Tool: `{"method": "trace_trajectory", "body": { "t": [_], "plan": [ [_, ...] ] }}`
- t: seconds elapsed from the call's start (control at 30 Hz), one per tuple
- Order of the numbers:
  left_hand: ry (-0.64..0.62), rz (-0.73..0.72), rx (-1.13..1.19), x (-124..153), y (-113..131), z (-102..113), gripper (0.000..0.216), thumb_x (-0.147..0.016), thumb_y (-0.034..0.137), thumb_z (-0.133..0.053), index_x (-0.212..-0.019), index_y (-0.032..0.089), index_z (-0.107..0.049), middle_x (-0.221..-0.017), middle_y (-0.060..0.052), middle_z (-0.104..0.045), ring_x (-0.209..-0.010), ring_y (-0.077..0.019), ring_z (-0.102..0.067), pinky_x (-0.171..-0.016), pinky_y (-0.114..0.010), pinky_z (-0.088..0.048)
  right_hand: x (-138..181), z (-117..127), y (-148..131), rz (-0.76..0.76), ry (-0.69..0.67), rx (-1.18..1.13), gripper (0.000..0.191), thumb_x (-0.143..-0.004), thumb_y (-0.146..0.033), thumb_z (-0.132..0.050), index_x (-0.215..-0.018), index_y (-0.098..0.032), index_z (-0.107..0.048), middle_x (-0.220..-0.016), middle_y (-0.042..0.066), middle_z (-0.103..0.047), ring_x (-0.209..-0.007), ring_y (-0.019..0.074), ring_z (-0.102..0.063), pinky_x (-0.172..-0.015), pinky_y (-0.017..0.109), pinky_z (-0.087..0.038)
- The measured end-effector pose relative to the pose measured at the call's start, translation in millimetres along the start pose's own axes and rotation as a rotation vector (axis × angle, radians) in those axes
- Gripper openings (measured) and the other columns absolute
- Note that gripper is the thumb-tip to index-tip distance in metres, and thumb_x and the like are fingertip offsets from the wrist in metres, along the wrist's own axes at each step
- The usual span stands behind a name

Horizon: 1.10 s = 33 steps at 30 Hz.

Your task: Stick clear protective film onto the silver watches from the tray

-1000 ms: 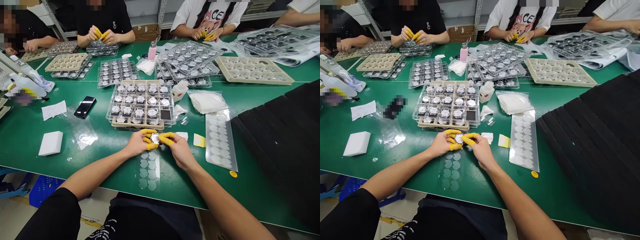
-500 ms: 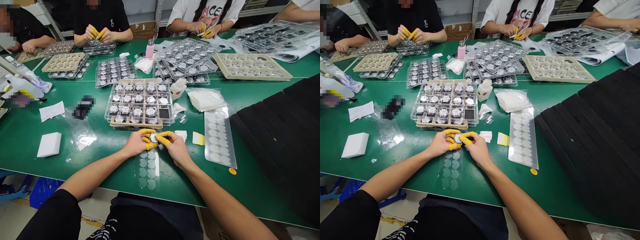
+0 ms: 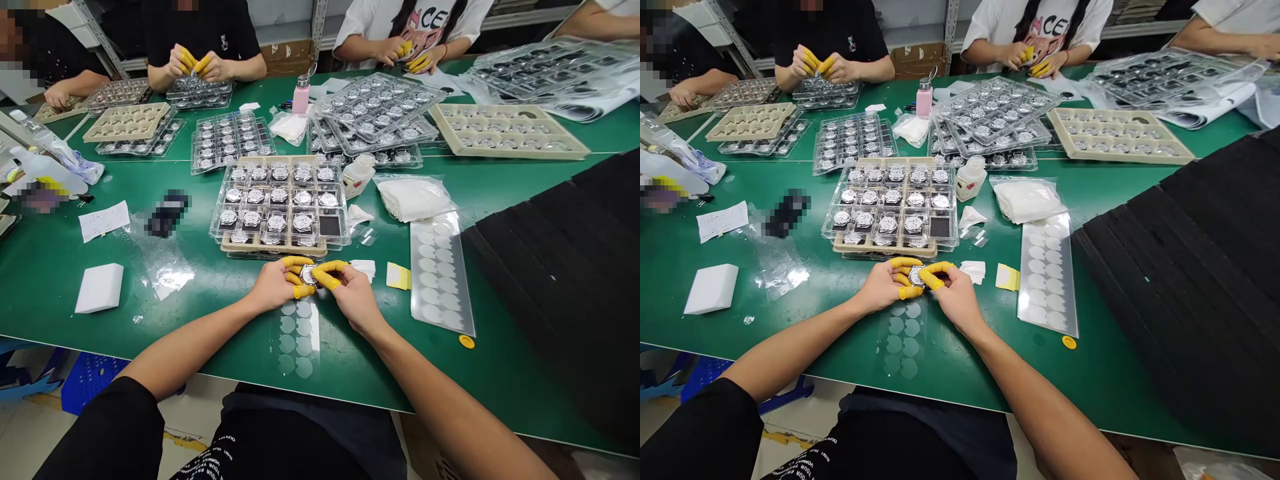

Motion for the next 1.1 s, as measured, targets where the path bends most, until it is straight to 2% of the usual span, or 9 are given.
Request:
{"method": "trace_trajectory", "body": {
  "t": [0.4,0.8,1.1],
  "plan": [
    [-0.013,0.008,0.027,-1.4,-1.4,-0.8,0.069,-0.05,0.007,-0.087,-0.117,0.012,-0.068,-0.09,-0.005,-0.073,-0.062,-0.0061,-0.062,-0.061,-0.019,-0.052,0.1,0.0,1.8,-0.033,0.021,-0.015,0.04,-0.061,-0.055,-0.085,-0.078,-0.022,-0.071,-0.082,0.004,-0.072,-0.077,0.0191,-0.065,-0.08,0.038,-0.057],
    [-0.017,0.0,-0.003,-0.4,0.2,-0.9,0.063,-0.056,0.007,-0.083,-0.116,0.011,-0.067,-0.09,-0.004,-0.072,-0.061,-0.0056,-0.062,-0.059,-0.018,-0.052,0.3,0.3,2.0,0.004,0.028,-0.005,0.038,-0.065,-0.053,-0.082,-0.079,-0.021,-0.069,-0.081,0.003,-0.07,-0.077,0.0179,-0.064,-0.079,0.036,-0.055],
    [-0.003,-0.028,-0.007,-1.9,-4.4,1.0,0.067,-0.054,0.006,-0.084,-0.118,0.011,-0.067,-0.093,-0.006,-0.071,-0.061,-0.0048,-0.061,-0.059,-0.017,-0.051,0.4,-0.6,1.3,0.022,0.008,-0.011,0.036,-0.067,-0.053,-0.081,-0.079,-0.021,-0.068,-0.082,0.003,-0.07,-0.08,0.0196,-0.065,-0.079,0.037,-0.056]
  ]
}}
Point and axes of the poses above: each hand's wrist, its own x-axis away from the middle knuckle, its own z-axis out of the back of the hand, y = z × x, the point moved 5 cm from there along -x, towards the middle knuckle
